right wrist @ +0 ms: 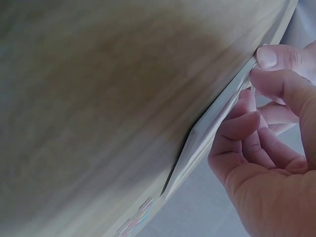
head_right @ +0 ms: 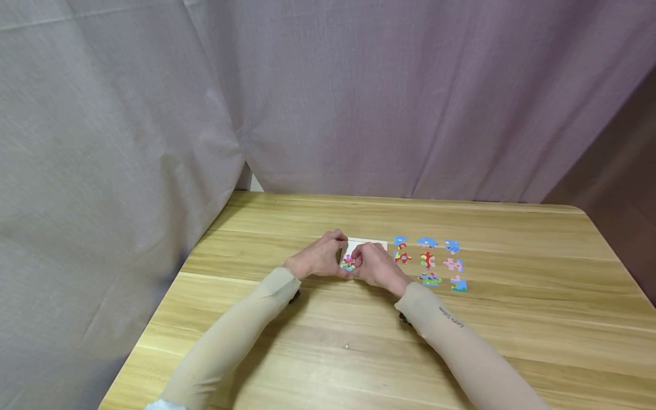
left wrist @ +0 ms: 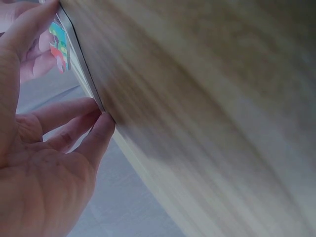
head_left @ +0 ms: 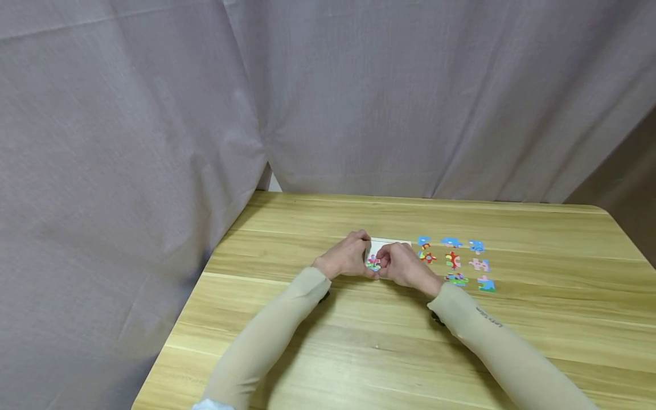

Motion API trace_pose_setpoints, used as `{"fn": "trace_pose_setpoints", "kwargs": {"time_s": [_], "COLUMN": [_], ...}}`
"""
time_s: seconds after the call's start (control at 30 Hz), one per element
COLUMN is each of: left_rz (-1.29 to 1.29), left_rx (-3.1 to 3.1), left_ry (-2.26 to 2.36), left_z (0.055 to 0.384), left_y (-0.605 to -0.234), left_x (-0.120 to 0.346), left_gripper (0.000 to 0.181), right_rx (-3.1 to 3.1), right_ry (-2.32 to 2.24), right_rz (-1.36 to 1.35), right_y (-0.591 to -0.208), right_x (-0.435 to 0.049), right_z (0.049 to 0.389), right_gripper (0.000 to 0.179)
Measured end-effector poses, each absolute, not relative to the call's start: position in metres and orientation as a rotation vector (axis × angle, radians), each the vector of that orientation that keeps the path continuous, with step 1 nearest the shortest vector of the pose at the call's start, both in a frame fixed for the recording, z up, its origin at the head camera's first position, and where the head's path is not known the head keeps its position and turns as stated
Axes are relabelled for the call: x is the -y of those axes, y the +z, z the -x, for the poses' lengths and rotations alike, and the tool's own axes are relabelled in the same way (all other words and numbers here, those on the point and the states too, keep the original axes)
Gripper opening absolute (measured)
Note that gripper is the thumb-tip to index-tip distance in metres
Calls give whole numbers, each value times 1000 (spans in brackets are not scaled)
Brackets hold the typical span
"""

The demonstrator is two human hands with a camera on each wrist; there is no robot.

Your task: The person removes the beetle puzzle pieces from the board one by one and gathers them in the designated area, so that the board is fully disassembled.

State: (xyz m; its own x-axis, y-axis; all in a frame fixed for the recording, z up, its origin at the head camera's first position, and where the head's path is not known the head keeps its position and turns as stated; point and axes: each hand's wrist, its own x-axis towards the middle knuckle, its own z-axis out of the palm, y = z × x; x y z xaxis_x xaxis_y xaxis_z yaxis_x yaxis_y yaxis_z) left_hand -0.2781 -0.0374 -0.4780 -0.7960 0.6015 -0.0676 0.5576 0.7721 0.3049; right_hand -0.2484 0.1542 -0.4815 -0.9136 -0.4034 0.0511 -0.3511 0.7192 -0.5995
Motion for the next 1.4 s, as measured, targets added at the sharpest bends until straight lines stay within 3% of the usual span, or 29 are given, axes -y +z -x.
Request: {"fn": "trace_pose_setpoints", "kwargs": {"time_s": [0.57,1.4], "left_rz": [-852,-853], "left_rx": [-2779,-2774], "left_ry": [409,407], "left_z": [275,275], "left_y": [-477,-475], "left_x": [38,34], "left_gripper": [64,63], "right_rx": [-2797,-2898], "right_ry": [-1031,-988], "right_rz": [504,474], "right_y": [-478,-474], "right_x": [-187,-256], "right_z": [238,211], "right_gripper": [25,20]}}
